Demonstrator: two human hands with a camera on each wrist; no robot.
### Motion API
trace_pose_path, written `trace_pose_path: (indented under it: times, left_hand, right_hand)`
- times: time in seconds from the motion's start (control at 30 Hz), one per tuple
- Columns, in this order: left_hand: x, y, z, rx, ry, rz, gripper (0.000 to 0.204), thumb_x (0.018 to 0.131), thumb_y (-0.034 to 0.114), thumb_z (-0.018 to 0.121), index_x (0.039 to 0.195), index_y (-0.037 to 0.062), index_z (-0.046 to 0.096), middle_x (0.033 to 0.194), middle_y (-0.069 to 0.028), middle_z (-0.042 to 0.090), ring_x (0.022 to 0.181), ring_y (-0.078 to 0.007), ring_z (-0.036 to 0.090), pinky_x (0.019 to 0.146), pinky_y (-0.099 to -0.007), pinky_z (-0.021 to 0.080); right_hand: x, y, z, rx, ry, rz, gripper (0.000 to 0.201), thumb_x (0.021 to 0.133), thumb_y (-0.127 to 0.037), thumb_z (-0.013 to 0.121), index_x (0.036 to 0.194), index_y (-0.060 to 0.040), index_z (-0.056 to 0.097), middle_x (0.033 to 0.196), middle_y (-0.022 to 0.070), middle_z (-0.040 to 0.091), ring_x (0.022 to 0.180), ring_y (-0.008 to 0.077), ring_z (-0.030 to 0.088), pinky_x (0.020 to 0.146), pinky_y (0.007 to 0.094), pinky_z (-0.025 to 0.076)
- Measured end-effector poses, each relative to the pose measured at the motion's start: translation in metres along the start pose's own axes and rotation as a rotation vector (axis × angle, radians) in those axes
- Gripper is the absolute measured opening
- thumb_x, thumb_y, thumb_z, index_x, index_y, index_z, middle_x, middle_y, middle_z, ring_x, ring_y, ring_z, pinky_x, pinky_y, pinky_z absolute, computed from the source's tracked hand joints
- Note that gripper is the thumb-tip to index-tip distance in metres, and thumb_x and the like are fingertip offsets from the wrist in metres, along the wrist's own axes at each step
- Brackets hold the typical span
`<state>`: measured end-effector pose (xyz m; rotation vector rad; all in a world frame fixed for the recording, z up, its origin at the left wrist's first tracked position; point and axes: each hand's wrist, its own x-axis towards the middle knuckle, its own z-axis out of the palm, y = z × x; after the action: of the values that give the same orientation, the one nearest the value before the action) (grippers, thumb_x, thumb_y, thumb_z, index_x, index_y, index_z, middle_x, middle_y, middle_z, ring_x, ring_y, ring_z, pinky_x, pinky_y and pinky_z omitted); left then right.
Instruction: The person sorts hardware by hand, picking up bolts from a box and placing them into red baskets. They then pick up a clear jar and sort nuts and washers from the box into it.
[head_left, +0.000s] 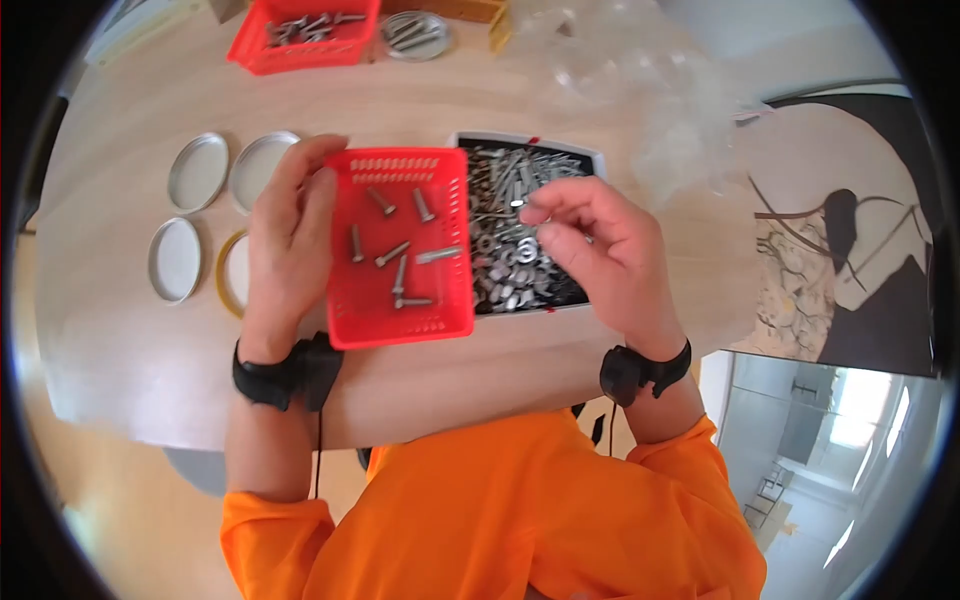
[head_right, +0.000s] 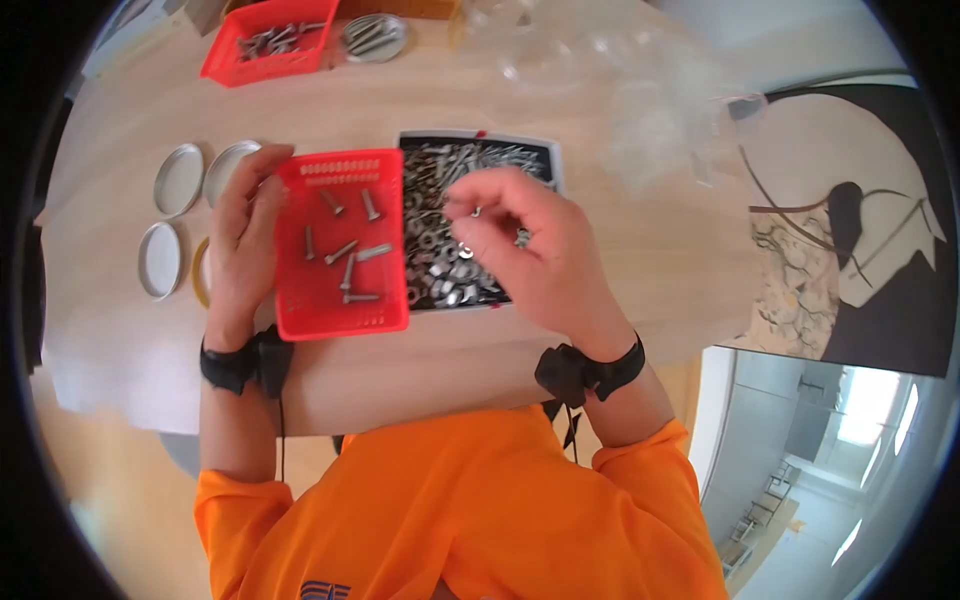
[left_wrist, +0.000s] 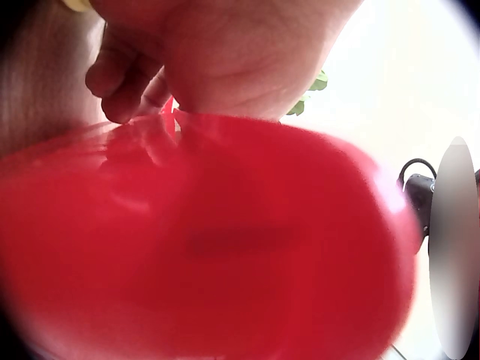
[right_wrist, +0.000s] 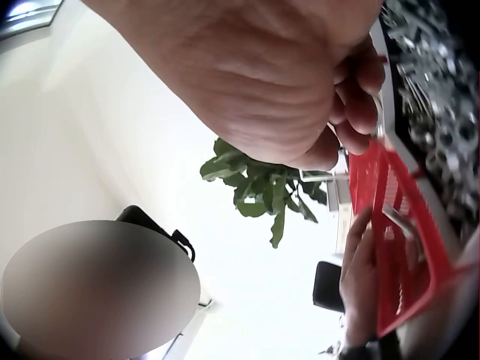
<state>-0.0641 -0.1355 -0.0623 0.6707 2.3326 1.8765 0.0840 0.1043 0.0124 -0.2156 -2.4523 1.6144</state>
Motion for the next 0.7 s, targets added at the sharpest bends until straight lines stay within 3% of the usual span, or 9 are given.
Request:
trace_pose_path:
  times: [0.1,0.13,0.23,0.33,0.43,0.7]
  left_hand:
    - [0.000,0.001,0.001,-0.065,-0.023,-0.040,0.028,0.107,0.006,0.048,0.129,-0.0028,0.063,0.112,-0.0077,0.069,0.102,-0.0129,0.062,0.092,-0.0274,0.048]
    - [0.000,0.001,0.001,-0.046,-0.020,-0.041,0.028,0.107,0.005,0.047,0.129,-0.0028,0.063,0.112,-0.0073,0.069,0.101,-0.0127,0.061,0.092,-0.0270,0.048]
    - [0.001,0.005,-0.001,0.003,-0.029,-0.042,0.028,0.107,0.006,0.047,0.129,-0.0028,0.063,0.112,-0.0074,0.069,0.101,-0.0126,0.061,0.092,-0.0266,0.048]
    - [0.001,0.005,0.000,0.016,-0.030,-0.052,0.028,0.107,0.005,0.047,0.129,-0.0029,0.063,0.112,-0.0074,0.068,0.101,-0.0124,0.061,0.092,-0.0264,0.048]
    - [0.001,0.003,0.000,-0.005,-0.032,-0.041,0.028,0.107,0.005,0.047,0.129,-0.0028,0.063,0.112,-0.0075,0.068,0.102,-0.0124,0.061,0.092,-0.0266,0.048]
    - [0.001,0.005,0.000,-0.055,-0.031,-0.061,0.028,0.107,0.005,0.048,0.129,-0.0020,0.064,0.112,-0.0076,0.069,0.102,-0.0126,0.061,0.092,-0.0266,0.048]
  right_hand:
    - [-0.004,0.016,-0.041,-0.254,0.153,0.016,0.013,0.095,-0.002,0.068,0.108,-0.0041,0.070,0.092,-0.0002,0.069,0.080,0.0067,0.060,0.071,0.0250,0.051]
    - [-0.006,0.020,-0.053,-0.394,0.136,0.040,0.015,0.092,-0.002,0.070,0.106,-0.0053,0.072,0.093,0.0038,0.069,0.079,0.0145,0.063,0.071,0.0291,0.051]
    - [-0.008,0.033,-0.061,-0.657,0.065,-0.087,0.021,0.086,-0.001,0.071,0.107,-0.0069,0.072,0.092,0.0086,0.066,0.084,0.0264,0.064,0.074,0.0365,0.052]
    - [-0.002,0.037,-0.049,-0.786,0.044,-0.106,0.022,0.084,-0.003,0.072,0.105,-0.0070,0.073,0.092,0.0112,0.063,0.090,0.0340,0.062,0.079,0.0425,0.051]
    - [0.001,0.046,-0.045,-0.784,0.031,-0.195,0.017,0.083,-0.004,0.073,0.100,-0.0067,0.071,0.091,0.0102,0.061,0.090,0.0338,0.060,0.080,0.0437,0.049]
    - [-0.001,0.030,-0.047,-0.661,0.094,-0.055,0.009,0.086,-0.004,0.073,0.093,-0.0048,0.068,0.093,0.0096,0.062,0.087,0.0296,0.061,0.073,0.0389,0.050]
